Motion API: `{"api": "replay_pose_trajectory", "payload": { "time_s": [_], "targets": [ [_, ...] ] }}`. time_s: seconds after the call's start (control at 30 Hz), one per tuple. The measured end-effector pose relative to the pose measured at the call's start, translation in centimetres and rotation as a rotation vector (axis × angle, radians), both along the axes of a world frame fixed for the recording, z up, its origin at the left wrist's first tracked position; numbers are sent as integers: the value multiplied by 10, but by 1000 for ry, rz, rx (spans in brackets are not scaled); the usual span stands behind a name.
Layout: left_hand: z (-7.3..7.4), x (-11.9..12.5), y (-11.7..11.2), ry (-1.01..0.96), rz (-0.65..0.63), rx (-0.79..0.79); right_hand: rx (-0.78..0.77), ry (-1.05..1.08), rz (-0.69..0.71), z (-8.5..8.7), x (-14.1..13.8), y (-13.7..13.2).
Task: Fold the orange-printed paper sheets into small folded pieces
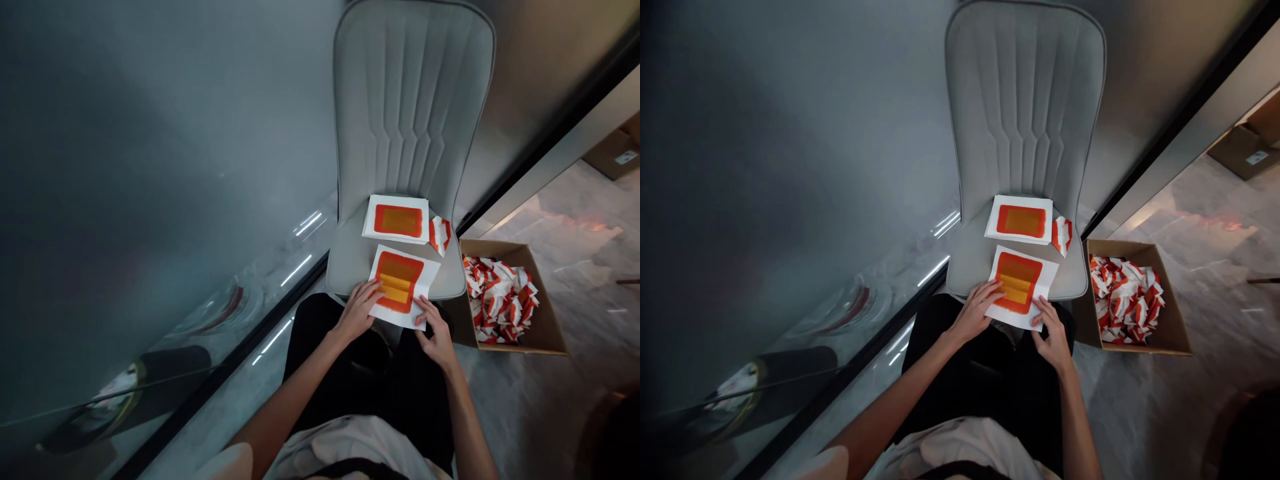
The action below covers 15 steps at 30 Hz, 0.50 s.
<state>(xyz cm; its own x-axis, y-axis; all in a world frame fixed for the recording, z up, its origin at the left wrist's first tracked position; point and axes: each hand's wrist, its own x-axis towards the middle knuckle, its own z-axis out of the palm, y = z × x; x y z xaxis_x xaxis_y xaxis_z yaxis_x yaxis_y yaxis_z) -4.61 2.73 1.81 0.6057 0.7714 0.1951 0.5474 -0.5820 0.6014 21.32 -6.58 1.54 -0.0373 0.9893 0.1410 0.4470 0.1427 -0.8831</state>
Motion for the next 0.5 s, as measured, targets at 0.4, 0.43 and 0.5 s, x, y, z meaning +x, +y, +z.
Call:
{"api": "replay_pose_trajectory", "payload": {
  "time_s": [0.4,0.43,0.5],
  "targets": [
    [-19,-4,-28,-110,80,-72,-149,105,-241,-17,-14,-15],
    [-19,-6,-29,-136,73,-78,-173,171,-279,-16,-14,-12],
    [-20,-9,-32,-181,78,-90,-205,263,-427,-15,-15,-8]
  ]
}}
